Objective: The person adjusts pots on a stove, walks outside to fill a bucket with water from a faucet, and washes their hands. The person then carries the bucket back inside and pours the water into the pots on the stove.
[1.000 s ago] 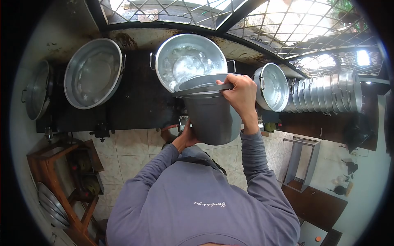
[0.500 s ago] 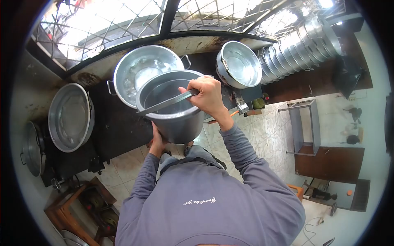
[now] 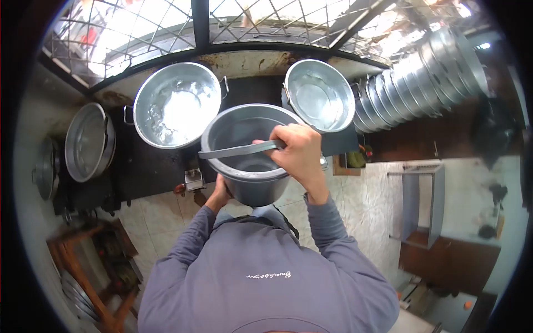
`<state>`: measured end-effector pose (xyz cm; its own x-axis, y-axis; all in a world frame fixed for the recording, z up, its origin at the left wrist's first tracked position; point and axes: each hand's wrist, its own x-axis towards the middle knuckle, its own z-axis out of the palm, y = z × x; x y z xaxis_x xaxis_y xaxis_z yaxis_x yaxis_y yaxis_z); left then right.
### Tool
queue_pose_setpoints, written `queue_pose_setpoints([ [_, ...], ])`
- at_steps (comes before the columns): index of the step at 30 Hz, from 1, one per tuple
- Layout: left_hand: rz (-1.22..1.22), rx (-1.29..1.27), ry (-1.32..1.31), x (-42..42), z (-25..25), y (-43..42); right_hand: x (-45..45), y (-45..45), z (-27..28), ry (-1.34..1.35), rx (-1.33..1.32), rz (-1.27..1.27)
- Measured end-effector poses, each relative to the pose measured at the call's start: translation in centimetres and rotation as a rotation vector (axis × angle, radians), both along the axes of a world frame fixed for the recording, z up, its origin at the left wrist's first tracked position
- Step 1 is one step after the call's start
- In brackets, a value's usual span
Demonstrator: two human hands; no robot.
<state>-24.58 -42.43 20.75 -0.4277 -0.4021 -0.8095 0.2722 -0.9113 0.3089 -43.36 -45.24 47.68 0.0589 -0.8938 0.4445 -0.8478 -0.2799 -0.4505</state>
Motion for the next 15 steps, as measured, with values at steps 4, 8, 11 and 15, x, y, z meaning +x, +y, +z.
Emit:
queue_pose_setpoints([
  [4,-0.082,-0.046,0.145,-8.8,-1.9,2.7,-7.7,1.5,1.3,0.008,0.067,0.037],
  [8,-0.22,0.034,0.253,-17.0,-5.3,3.2,-14.2,3.0,1.9,0.061,0.114,-0.044],
  [11,-0.272,0.059,0.28,-22.6,-3.1,2.8,-18.7,3.7,2.1,0.064,0.139,-0.202],
  [15,-0.399,0.079,0.238,-28.0,1.9,1.7,-23.7,3.3,1.2,0.074,0.146,-0.303],
])
